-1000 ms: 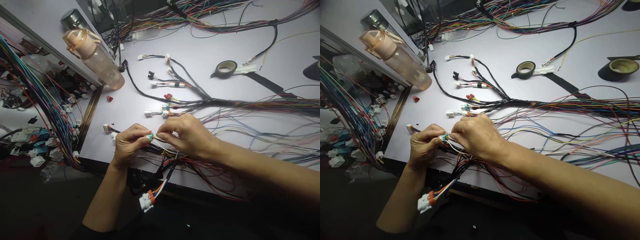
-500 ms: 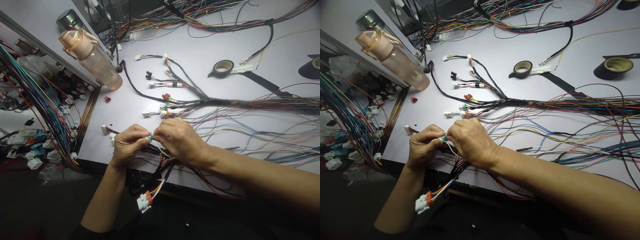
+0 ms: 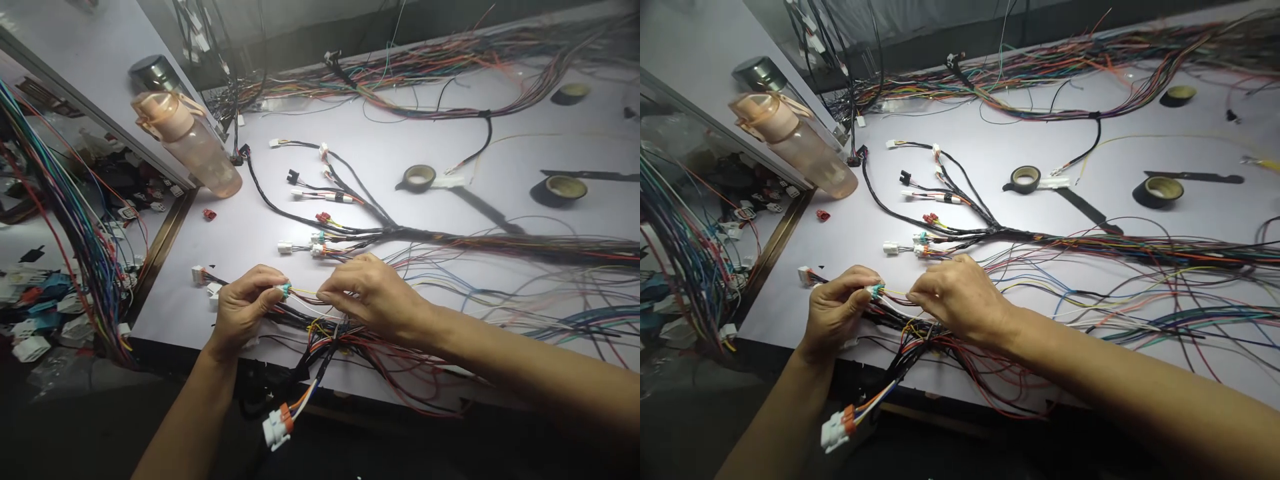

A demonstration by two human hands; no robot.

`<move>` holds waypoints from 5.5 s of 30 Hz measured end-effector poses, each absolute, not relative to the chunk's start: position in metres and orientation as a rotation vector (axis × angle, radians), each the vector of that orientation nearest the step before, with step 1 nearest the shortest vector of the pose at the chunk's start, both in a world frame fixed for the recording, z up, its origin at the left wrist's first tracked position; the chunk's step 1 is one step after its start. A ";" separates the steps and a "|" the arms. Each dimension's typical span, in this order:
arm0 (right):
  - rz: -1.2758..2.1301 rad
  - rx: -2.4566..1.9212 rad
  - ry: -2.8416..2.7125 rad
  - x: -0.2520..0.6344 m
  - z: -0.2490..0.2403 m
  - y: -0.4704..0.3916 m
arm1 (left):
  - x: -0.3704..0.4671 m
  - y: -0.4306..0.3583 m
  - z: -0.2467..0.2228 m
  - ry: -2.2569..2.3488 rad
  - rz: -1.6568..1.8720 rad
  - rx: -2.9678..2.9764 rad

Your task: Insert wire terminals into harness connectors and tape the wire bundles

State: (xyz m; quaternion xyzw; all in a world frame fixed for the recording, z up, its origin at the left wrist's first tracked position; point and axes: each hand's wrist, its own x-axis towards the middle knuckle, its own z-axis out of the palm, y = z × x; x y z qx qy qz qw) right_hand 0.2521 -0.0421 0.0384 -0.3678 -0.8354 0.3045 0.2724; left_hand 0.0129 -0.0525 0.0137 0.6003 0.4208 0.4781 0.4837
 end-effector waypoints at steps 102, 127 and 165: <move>0.137 -1.129 -2.170 0.280 -0.007 0.011 | 0.057 -0.006 0.011 1.141 0.905 1.384; 0.423 -1.104 -2.190 0.280 -0.007 0.015 | 0.059 -0.001 0.009 1.051 0.900 1.210; 0.505 -1.023 -2.180 0.283 -0.002 0.013 | 0.055 0.000 0.017 1.082 0.833 1.095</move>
